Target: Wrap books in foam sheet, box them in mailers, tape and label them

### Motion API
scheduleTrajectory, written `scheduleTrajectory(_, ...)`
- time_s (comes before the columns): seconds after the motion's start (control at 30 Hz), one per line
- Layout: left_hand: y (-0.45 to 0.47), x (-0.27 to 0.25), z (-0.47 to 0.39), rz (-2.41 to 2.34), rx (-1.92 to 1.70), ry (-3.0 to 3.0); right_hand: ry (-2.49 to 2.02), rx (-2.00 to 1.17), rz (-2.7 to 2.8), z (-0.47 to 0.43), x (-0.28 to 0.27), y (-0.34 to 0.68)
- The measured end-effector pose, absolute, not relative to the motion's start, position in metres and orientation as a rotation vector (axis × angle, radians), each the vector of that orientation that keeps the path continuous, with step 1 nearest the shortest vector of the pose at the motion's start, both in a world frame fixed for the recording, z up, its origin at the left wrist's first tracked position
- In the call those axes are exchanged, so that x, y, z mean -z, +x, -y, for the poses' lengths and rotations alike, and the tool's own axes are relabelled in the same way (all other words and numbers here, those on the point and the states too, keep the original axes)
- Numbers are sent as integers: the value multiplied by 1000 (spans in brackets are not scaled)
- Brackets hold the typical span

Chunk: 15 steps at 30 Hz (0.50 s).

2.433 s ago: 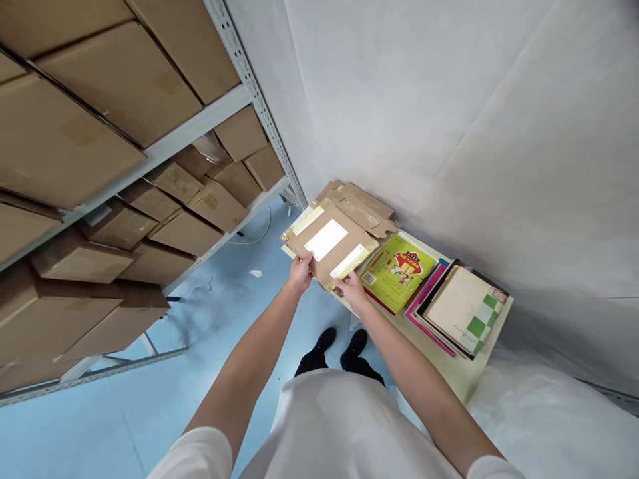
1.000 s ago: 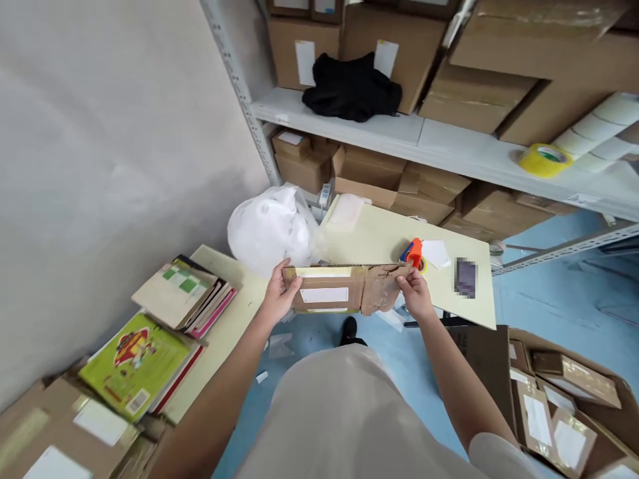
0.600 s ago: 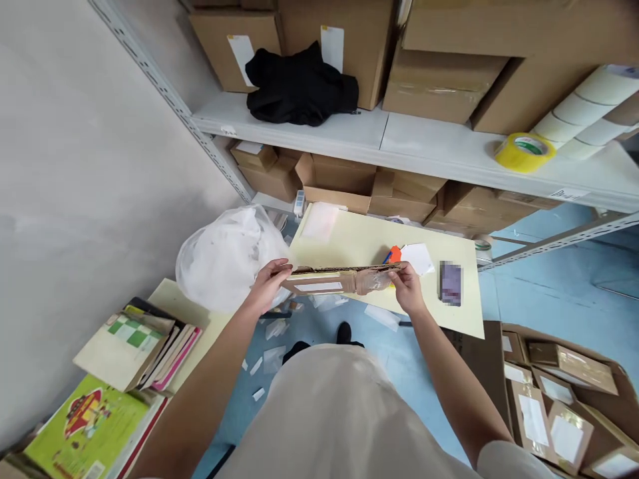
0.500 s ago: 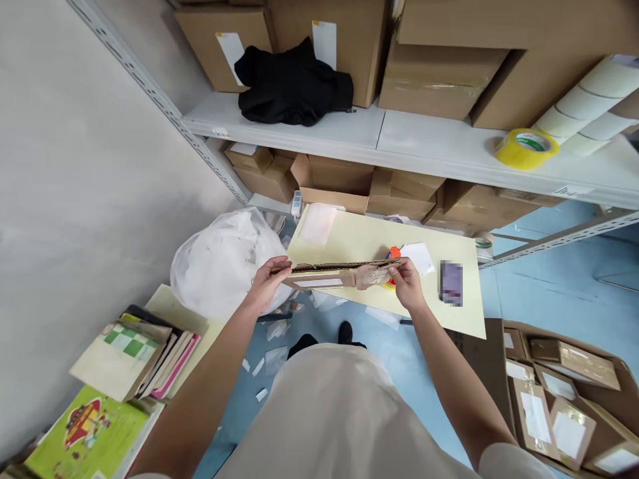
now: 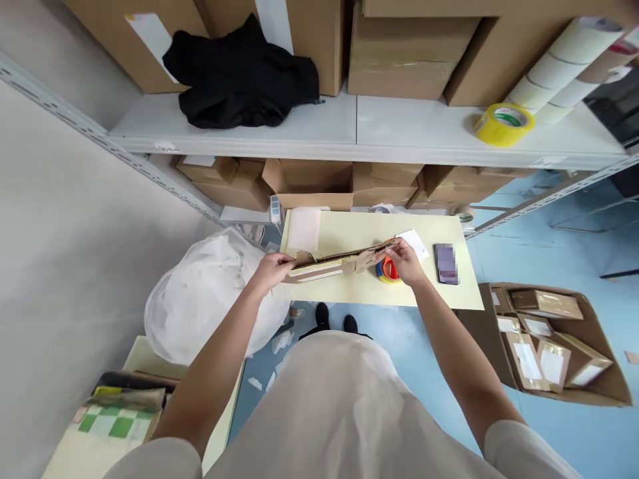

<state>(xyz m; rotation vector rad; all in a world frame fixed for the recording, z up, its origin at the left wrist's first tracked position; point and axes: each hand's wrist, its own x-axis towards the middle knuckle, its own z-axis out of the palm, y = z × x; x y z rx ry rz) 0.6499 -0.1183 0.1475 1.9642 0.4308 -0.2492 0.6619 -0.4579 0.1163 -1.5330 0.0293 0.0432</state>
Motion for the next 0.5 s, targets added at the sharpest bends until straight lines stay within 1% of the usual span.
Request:
scheduleTrajectory(0.13, 666, -149, 111, -100, 473, 2142, -1506, 33, -57, 453, -116, 671)
scheduleTrajectory(0.27, 671, -143, 112, 48, 374, 2310, -1505, 86, -138, 443, -112, 672)
scheduleTrajectory(0.43, 664, -134, 122, 74, 337, 2491, -1426, -139, -341, 427, -108, 657)
scheduleTrajectory(0.5, 659, -129, 129, 39, 313, 2547, -1476, -196, -319, 422, -106, 652)
